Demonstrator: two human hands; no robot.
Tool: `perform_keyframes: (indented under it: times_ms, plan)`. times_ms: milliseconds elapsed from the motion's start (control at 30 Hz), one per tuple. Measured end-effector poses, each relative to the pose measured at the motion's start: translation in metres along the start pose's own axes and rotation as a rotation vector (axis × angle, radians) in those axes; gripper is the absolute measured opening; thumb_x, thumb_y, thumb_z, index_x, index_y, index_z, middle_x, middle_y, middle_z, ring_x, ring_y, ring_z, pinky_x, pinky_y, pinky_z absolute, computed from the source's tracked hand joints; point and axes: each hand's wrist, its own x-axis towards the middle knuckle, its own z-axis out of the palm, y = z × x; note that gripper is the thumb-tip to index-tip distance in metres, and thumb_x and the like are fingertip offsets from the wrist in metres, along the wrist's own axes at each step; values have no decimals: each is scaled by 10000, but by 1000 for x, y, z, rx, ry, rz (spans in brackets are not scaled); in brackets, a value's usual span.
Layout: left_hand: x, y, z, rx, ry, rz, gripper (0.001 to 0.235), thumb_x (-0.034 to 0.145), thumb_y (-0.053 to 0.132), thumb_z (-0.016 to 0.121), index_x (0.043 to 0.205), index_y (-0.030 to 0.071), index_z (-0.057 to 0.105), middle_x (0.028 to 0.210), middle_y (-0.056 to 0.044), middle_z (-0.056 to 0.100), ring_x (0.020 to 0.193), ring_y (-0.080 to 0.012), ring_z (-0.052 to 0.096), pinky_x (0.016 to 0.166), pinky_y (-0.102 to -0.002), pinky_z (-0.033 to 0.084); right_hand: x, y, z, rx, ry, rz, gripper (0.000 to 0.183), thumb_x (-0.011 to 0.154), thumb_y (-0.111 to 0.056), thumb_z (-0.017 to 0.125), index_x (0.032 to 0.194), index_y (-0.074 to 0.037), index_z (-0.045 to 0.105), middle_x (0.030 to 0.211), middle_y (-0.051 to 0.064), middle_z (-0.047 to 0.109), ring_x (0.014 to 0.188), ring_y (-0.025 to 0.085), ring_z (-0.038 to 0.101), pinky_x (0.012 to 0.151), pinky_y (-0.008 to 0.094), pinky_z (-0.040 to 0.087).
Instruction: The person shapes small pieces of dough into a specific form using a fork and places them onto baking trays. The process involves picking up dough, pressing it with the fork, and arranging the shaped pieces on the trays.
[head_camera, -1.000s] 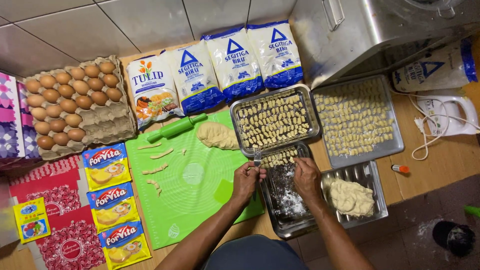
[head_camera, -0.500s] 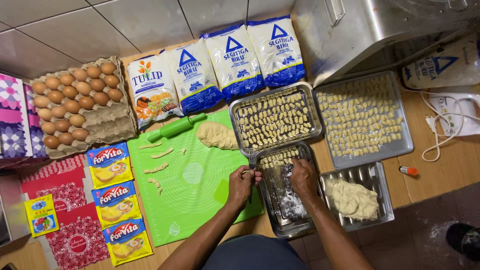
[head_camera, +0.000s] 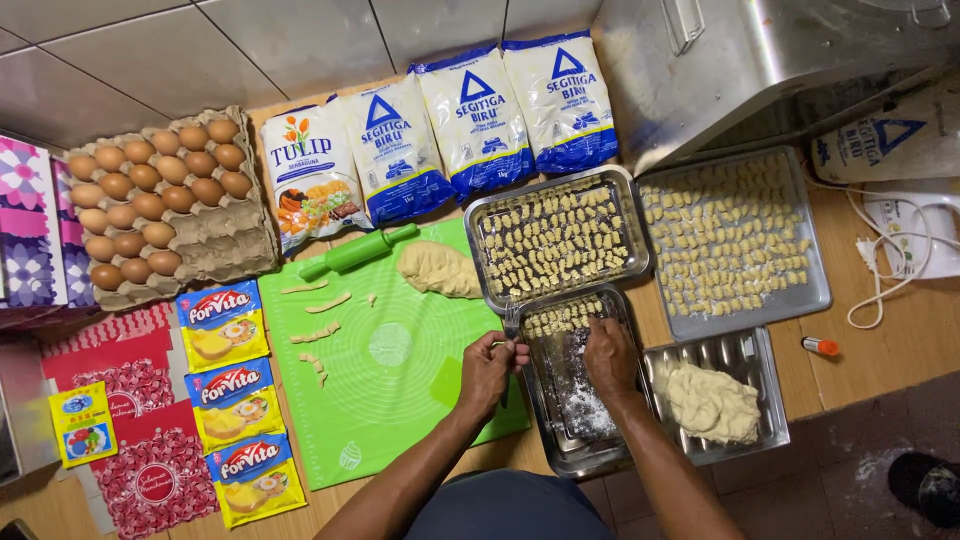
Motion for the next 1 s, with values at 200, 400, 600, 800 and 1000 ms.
perform_keyframes:
  times_ms: [200, 400, 600, 800, 1000]
  plan:
    - [0, 3, -3, -16, -1, -4, 162, 1002, 91, 564, 1108, 48, 679, 920, -180, 786, 767, -166, 774, 656, -237, 655, 8, -16, -25, -19, -15, 5, 169, 920, -40, 637, 1003, -97, 772, 884, 87, 676, 809, 258, 707, 678, 338, 579]
    - [-4, 12, 0, -20, -3, -9, 161, 999, 79, 566, 1109, 39, 676, 923, -200, 784, 764, -189, 777, 656, -257, 661, 5, -13, -23, 39, -36, 16, 168, 916, -48, 632, 1045, -68, 737, 875, 97, 658, 794, 286, 703, 678, 364, 584]
    - [-6, 18, 0, -20, -8, -7, 157, 1003, 73, 565, 1107, 40, 678, 926, -198, 785, 769, -188, 778, 663, -264, 664, 6, -8, -25, 214, -34, 78, 199, 975, -69, 551, 1124, -79, 683, 865, 117, 627, 820, 339, 697, 699, 408, 580]
    - [-4, 14, -8, -33, -13, -12, 152, 1004, 72, 566, 1107, 36, 673, 926, -187, 788, 769, -181, 779, 668, -257, 666, 1, -4, -19, 212, -8, 74, 116, 969, -88, 615, 1026, -124, 710, 863, 60, 655, 841, 257, 710, 725, 331, 576]
    - [-4, 13, -15, -37, -13, -10, 154, 1008, 93, 569, 1117, 36, 661, 935, -186, 784, 771, -178, 776, 674, -250, 663, 2, -7, -21, 205, -5, 82, 163, 964, -61, 608, 1047, -102, 743, 882, 109, 682, 859, 294, 716, 741, 367, 583]
